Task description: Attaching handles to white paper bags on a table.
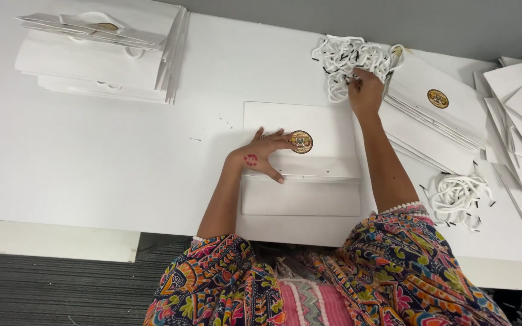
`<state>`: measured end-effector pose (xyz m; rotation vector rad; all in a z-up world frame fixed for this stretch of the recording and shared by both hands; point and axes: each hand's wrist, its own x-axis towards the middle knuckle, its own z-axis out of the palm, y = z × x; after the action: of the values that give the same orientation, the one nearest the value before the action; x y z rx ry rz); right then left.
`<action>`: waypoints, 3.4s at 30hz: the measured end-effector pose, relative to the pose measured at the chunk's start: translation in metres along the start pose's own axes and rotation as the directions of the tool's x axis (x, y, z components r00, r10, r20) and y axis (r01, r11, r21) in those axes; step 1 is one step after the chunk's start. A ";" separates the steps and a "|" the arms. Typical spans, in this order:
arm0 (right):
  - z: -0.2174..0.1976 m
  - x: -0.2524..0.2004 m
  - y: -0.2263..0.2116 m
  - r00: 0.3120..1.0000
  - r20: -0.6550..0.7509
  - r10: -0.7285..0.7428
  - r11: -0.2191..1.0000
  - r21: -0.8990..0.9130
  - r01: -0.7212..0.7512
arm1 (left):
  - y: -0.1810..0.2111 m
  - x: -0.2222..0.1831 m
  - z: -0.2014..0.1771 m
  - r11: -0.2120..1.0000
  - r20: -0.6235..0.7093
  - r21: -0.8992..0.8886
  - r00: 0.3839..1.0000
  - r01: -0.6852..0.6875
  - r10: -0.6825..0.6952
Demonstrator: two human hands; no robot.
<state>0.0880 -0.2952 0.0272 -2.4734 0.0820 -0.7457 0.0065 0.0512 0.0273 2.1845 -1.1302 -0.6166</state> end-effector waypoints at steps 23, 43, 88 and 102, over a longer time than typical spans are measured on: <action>-0.247 -0.142 0.089 0.483 0.093 0.871 0.420 -0.649 -0.634 | 0.011 -0.006 -0.007 0.996 0.018 -0.086 1.000 0.007 -0.006; -0.224 -0.206 0.212 0.416 -0.739 0.530 0.836 0.372 -0.404 | 0.018 -0.009 -0.008 0.996 -0.018 -0.070 0.999 0.049 -0.051; -0.074 0.031 0.043 0.959 0.250 -0.133 0.885 -0.406 0.228 | 0.003 -0.005 -0.004 0.993 -0.029 -0.112 0.999 -0.023 0.020; -0.166 -0.002 -0.051 0.838 0.519 -0.168 0.606 0.725 -0.327 | 0.004 -0.005 -0.004 0.994 -0.016 -0.105 1.000 -0.007 0.005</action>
<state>-0.0061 -0.3323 0.1684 -1.6694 -0.2957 0.0486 0.0041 0.0550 0.0335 2.0925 -1.0715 -0.6408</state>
